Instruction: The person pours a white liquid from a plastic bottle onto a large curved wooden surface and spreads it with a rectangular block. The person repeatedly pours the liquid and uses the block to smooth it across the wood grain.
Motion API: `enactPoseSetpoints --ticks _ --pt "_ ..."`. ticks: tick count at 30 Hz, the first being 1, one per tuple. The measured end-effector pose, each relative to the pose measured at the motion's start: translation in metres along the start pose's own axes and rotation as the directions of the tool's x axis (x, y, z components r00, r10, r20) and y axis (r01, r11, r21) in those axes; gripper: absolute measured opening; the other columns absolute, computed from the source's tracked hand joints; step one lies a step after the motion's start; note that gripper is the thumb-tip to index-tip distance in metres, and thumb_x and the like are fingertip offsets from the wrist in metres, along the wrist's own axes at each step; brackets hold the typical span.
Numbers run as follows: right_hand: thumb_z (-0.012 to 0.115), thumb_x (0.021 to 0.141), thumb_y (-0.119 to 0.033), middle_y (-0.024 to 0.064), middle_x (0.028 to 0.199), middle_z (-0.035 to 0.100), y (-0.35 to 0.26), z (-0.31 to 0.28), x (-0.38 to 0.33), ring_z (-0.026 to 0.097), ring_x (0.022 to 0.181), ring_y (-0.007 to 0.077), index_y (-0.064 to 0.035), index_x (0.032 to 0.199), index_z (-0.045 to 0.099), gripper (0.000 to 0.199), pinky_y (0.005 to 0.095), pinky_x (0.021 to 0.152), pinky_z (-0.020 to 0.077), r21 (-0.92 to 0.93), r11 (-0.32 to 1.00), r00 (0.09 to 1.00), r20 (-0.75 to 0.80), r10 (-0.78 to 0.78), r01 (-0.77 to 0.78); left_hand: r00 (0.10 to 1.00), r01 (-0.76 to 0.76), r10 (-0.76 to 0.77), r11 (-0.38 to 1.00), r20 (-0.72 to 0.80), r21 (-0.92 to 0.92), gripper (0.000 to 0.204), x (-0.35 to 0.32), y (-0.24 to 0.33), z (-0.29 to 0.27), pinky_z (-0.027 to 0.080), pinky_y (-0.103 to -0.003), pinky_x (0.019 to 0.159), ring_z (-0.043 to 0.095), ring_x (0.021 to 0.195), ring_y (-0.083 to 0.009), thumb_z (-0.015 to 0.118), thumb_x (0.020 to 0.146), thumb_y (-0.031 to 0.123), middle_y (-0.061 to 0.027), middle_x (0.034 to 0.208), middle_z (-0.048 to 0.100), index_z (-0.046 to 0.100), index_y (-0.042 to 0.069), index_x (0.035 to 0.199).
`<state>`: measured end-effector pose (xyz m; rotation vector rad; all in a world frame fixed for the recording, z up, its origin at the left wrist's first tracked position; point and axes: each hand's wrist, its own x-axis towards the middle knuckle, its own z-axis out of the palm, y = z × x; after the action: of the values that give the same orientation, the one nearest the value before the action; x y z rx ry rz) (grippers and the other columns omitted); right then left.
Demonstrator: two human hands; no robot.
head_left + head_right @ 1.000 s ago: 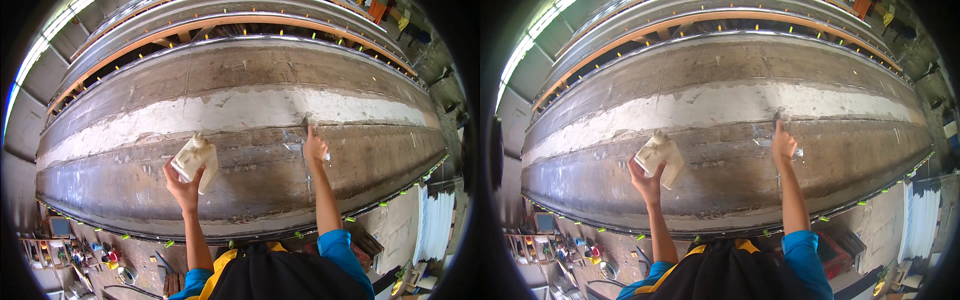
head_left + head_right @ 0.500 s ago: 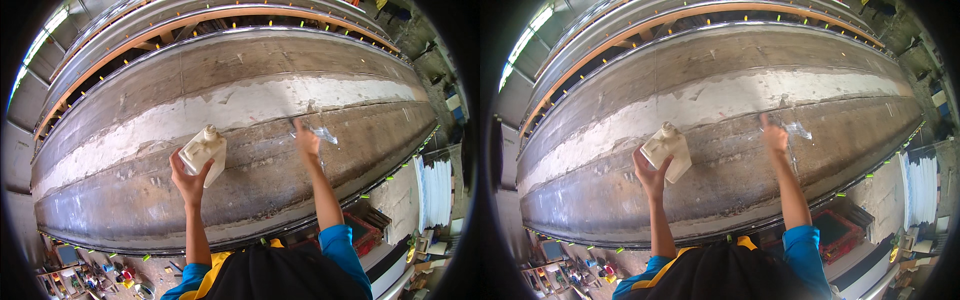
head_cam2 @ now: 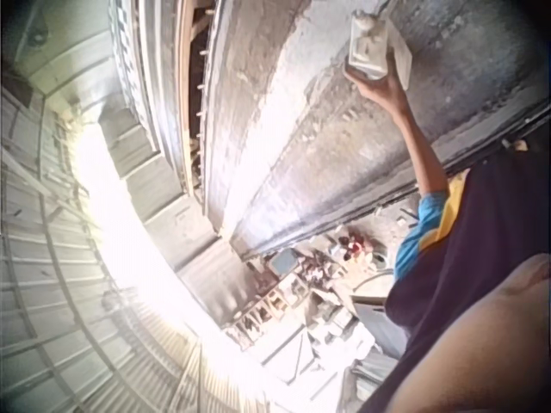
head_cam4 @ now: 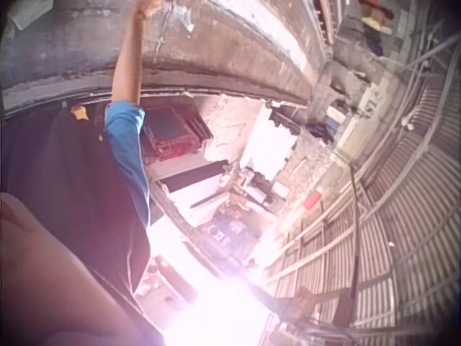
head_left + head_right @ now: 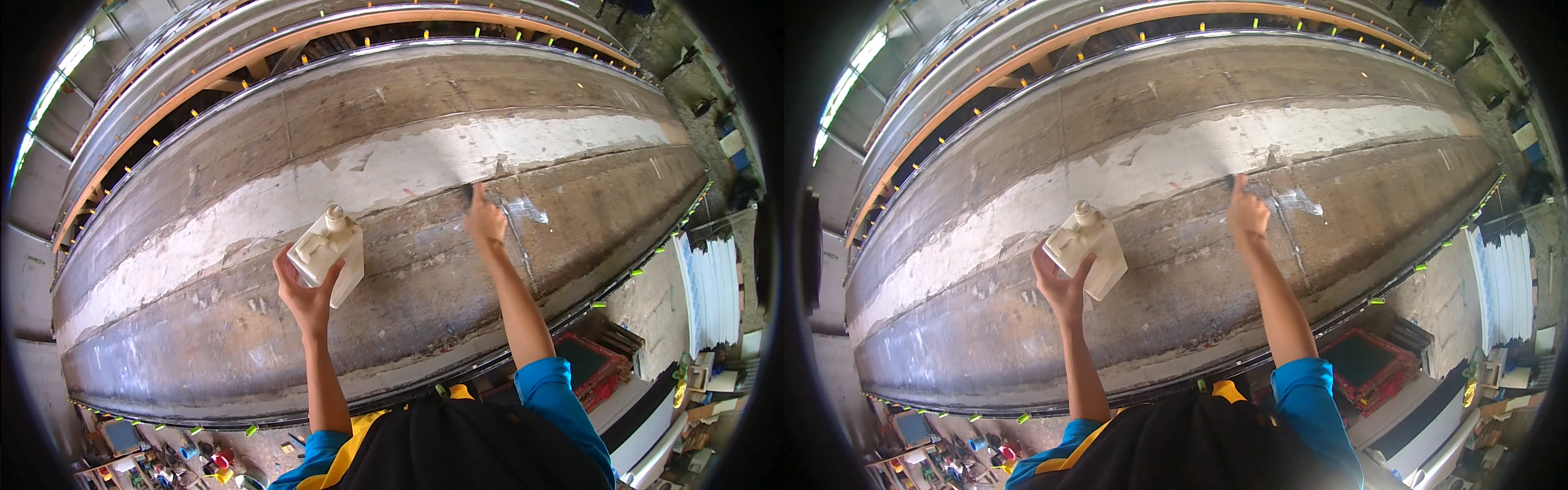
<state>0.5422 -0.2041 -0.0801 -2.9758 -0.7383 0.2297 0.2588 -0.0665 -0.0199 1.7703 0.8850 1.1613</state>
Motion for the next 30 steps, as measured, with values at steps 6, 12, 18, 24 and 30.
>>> enactPoseSetpoints --ticks 6,12,18,24,30 --pt "0.063 0.078 -0.015 0.0212 0.086 0.063 0.004 -0.034 -0.005 0.063 0.073 0.0314 -0.0090 0.133 0.031 0.063 0.0368 0.060 0.0510 0.153 0.972 0.983 -0.079 -0.167 0.177 0.999 0.014 -0.012 0.999 -0.050 0.043 0.067 -0.003 0.006 -0.013 0.047 -0.035 0.085 0.057 0.096 -0.0233 0.082 0.061 0.016 -0.0150 0.102 0.057 0.043 0.000 0.114" --pt "0.071 0.069 -0.017 0.0256 0.101 0.060 0.020 -0.024 0.019 0.061 0.091 0.0344 -0.0021 0.130 0.036 0.071 0.0386 0.077 0.0480 0.472 0.823 0.919 0.062 -0.388 0.316 0.997 -0.025 0.034 0.992 -0.069 0.124 0.069 -0.008 0.005 -0.004 0.048 -0.035 0.084 0.057 0.095 -0.0237 0.082 0.061 0.016 -0.0148 0.101 0.058 0.043 0.001 0.115" --pt "0.068 0.066 -0.013 0.0215 0.087 0.064 0.088 -0.018 0.064 0.064 0.078 0.0322 -0.0030 0.133 0.033 0.076 0.0386 0.070 0.0512 0.515 0.839 0.984 -0.070 -0.164 0.176 0.996 0.037 -0.028 0.994 -0.086 0.102 0.069 -0.016 0.024 0.010 0.048 -0.036 0.084 0.058 0.095 -0.0242 0.082 0.062 0.017 -0.0163 0.100 0.058 0.042 0.000 0.115" --pt "0.072 0.064 -0.016 0.0215 0.098 0.062 0.091 -0.043 0.060 0.063 0.086 0.0298 -0.0032 0.131 0.036 0.076 0.0359 0.074 0.0496 0.525 0.847 0.992 0.043 -0.117 0.077 0.994 0.043 -0.033 0.994 -0.101 0.096 0.069 -0.028 0.028 0.027 0.048 -0.038 0.086 0.058 0.096 -0.0248 0.082 0.062 0.017 -0.0169 0.101 0.058 0.042 0.000 0.115" --pt "0.060 0.069 -0.010 0.0209 0.075 0.062 0.024 -0.018 0.036 0.062 0.073 0.0336 -0.0012 0.125 0.039 0.060 0.0408 0.065 0.0496 0.399 0.819 0.894 -0.006 -0.447 0.412 0.995 0.062 -0.054 0.994 -0.087 0.095 0.069 -0.027 0.040 0.051 0.048 -0.038 0.086 0.057 0.097 -0.0248 0.082 0.061 0.018 -0.0168 0.102 0.057 0.042 0.001 0.115"
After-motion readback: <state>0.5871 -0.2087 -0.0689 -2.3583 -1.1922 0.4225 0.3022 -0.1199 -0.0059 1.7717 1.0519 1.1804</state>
